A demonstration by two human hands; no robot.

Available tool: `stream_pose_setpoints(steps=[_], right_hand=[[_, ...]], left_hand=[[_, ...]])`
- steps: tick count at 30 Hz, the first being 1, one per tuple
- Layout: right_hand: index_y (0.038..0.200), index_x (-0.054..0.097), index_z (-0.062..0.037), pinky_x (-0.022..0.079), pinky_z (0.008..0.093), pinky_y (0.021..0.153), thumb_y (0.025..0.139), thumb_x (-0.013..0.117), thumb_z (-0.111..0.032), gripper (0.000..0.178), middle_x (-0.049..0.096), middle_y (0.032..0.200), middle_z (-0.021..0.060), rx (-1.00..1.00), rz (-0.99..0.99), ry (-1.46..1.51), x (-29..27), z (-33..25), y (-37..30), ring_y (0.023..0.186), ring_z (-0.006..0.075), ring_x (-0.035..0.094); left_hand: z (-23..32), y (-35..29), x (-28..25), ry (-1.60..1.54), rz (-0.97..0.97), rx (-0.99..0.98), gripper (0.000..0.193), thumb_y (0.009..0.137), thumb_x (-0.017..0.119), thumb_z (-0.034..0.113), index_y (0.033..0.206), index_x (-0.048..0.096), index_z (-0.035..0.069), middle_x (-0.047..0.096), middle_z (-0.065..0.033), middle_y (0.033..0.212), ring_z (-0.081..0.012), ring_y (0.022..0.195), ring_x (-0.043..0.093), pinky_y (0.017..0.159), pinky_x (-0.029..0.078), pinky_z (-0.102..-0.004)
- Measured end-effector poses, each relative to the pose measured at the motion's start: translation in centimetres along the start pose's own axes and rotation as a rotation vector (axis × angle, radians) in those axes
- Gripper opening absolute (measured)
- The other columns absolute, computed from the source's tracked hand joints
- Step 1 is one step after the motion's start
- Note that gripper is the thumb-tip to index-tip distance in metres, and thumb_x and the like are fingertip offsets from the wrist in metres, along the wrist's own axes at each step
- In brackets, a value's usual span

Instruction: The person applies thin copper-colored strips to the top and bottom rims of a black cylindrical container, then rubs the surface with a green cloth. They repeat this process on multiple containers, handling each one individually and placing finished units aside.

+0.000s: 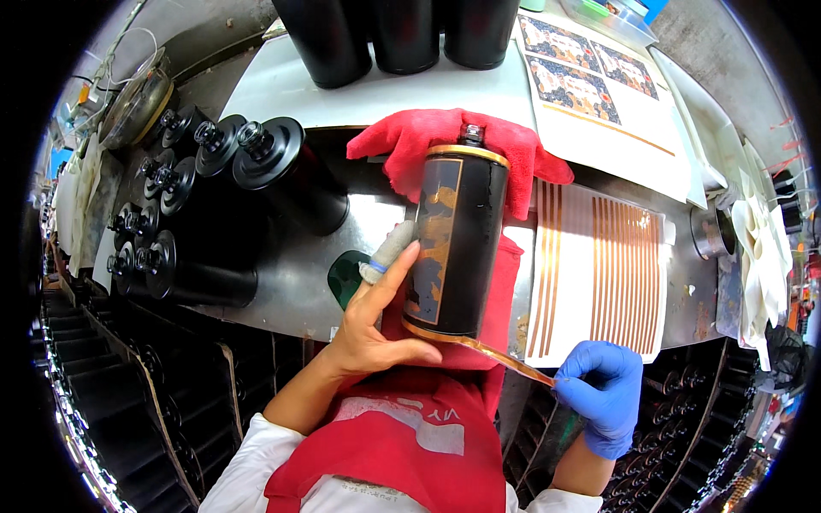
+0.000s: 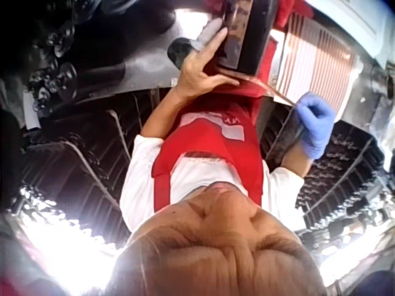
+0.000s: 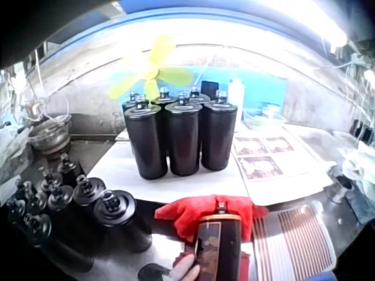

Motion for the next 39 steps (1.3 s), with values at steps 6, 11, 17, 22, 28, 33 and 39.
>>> stream_pose_setpoints(steps=[6, 11, 17, 22, 28, 33, 39], right_hand=[[0.063, 0.059, 0.0019, 0.038, 0.0203, 0.047, 0.063, 0.063, 0.004, 0.004, 0.056, 0.057, 0.004, 0.016, 0.053, -0.017, -1.3, 0.6, 0.1, 0.051, 0.0077, 0.051], [0.064, 0.06, 0.0008, 0.037, 0.0195, 0.048, 0.067, 0.064, 0.002, 0.006, 0.055, 0.058, 0.0013, 0.12, 0.101, -0.091, -2.9, 3.2, 0.4, 0.051, 0.0059, 0.05], [0.073, 0.063, 0.0008, 0.039, 0.018, 0.05, 0.074, 0.066, -0.003, 0.005, 0.058, 0.061, -0.0002, 0.202, 0.099, -0.09, -3.4, 7.3, 1.7, 0.055, 0.0042, 0.051], [0.077, 0.065, 0.001, 0.041, 0.0181, 0.053, 0.076, 0.069, -0.007, 0.009, 0.059, 0.064, -0.0006, 0.204, 0.058, -0.11, -2.4, 9.6, 2.9, 0.057, 0.0041, 0.053], [0.079, 0.065, 0.0015, 0.044, 0.0189, 0.055, 0.075, 0.07, -0.009, 0.012, 0.06, 0.066, 0.0005, 0.221, 0.03, -0.127, -1.3, 10.1, 3.7, 0.06, 0.0044, 0.055], [0.079, 0.065, 0.0021, 0.046, 0.0199, 0.056, 0.075, 0.07, -0.009, 0.013, 0.06, 0.068, 0.0014, 0.227, -0.046, -0.027, 0.8, 9.6, 3.6, 0.06, 0.0048, 0.055], [0.078, 0.065, 0.0019, 0.046, 0.0196, 0.056, 0.075, 0.072, -0.009, 0.014, 0.06, 0.068, 0.0009, 0.244, -0.133, 0.051, 3.4, 8.0, 3.0, 0.061, 0.0038, 0.055]], left_hand=[[-1.8, -0.8, 2.2, -0.68, -0.022, -0.22, 0.082, 0.081, 0.066, 0.007, 0.144, 0.014, -0.001, 0.021, -0.0159, 0.147, -0.0222, 0.135, 0.022, 0.108, 0.018, -0.0309], [-1.3, -0.5, 2.0, -0.467, -0.01, -0.163, 0.078, 0.084, 0.062, 0.004, 0.143, 0.012, -0.002, 0.023, -0.0155, 0.145, -0.0202, 0.133, 0.026, 0.106, 0.021, -0.0295], [-0.6, 0.0, 2.4, -0.385, -0.004, -0.13, 0.081, 0.082, 0.063, 0.006, 0.143, 0.01, -0.004, 0.03, -0.0172, 0.14, -0.0213, 0.127, 0.036, 0.103, 0.028, -0.0298], [2.7, 0.2, 2.6, -0.032, 0.085, -0.06, 0.083, 0.073, 0.074, 0.018, 0.139, 0.028, -0.003, 0.032, -0.0261, 0.138, -0.0355, 0.131, 0.029, 0.106, 0.021, -0.0421], [4.9, 2.4, 6.1, 0.843, -0.149, 0.17, 0.057, 0.073, 0.064, 0.012, 0.128, 0.05, 0.003, 0.045, -0.0232, 0.129, -0.0467, 0.125, 0.034, 0.102, 0.021, -0.0584], [3.6, 0.6, 4.2, 0.698, -0.049, 0.203, 0.087, 0.066, 0.078, 0.026, 0.132, 0.035, -0.009, 0.026, -0.0434, 0.132, -0.0565, 0.12, 0.034, 0.1, 0.032, -0.0518], [-2.6, -3.0, 1.9, 0.39, -0.043, -0.087, 0.094, 0.071, 0.074, 0.037, 0.133, 0.025, -0.014, 0.038, -0.0333, 0.132, -0.0426, 0.119, 0.045, 0.095, 0.04, -0.0401]])
Point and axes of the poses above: each hand's wrist, its own y-axis towards the middle knuckle, its own x-axis out of the palm, z = x × y, the point moved 10 cm from there along y, towards the middle knuckle
